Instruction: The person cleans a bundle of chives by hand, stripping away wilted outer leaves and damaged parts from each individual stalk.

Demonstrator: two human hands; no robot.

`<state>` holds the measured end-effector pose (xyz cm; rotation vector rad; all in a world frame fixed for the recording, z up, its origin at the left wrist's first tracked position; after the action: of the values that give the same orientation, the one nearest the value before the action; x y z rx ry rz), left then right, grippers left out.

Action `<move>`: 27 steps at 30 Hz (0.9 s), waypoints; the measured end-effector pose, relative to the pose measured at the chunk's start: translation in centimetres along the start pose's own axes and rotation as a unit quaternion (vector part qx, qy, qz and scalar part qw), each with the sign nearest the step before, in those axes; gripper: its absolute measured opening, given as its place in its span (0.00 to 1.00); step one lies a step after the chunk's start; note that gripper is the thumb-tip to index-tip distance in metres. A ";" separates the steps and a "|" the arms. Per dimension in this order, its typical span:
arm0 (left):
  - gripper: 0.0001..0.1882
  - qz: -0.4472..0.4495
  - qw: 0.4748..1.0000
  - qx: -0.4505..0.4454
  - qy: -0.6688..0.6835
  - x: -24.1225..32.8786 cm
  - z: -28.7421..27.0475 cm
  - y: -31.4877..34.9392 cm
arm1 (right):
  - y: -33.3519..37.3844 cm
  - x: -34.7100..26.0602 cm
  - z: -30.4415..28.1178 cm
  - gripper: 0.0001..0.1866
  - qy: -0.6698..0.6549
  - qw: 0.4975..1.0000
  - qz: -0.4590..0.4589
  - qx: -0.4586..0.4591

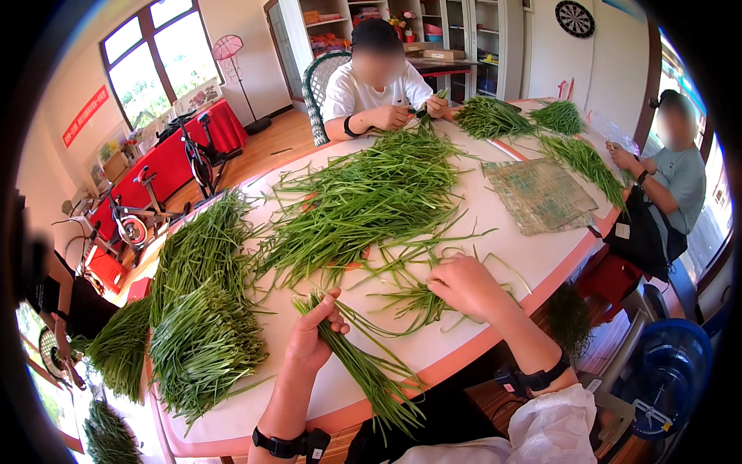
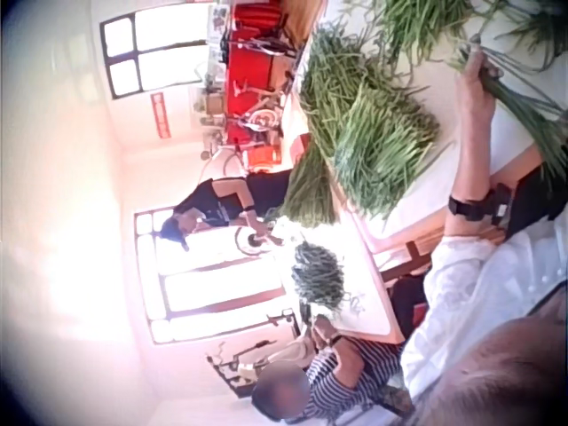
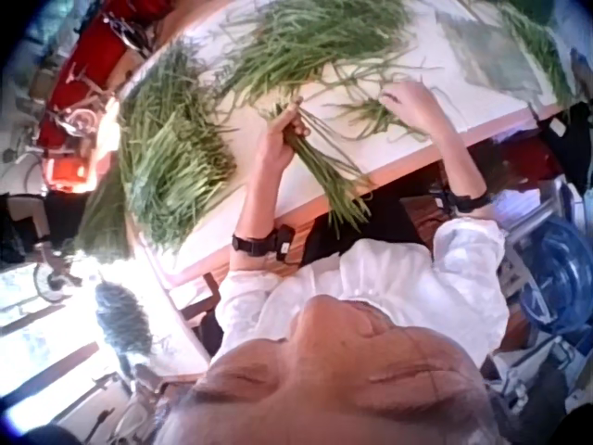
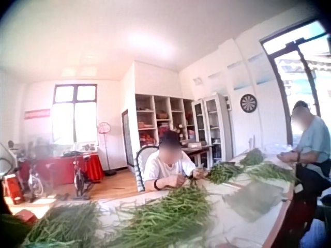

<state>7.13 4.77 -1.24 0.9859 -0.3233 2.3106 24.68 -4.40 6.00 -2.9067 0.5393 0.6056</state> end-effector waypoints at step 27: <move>0.10 0.019 0.996 0.064 0.057 1.1 -2.6 -0.9 | 3.7 -4.2 7.1 0.19 -0.192 0.912 -0.028 -0.361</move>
<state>5.58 7.11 -2.25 0.9122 -0.1501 2.4356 17.19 -5.16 1.08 -3.2639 0.1942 1.6205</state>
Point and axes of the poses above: each hand's wrist, its own y-axis away from the middle knuckle, its own z-axis out of the palm, x = y × z, the point moved 10 cm from there along -y, towards the middle knuckle, and after that the axes turned 15 degrees about z, right-handed, at the moved point
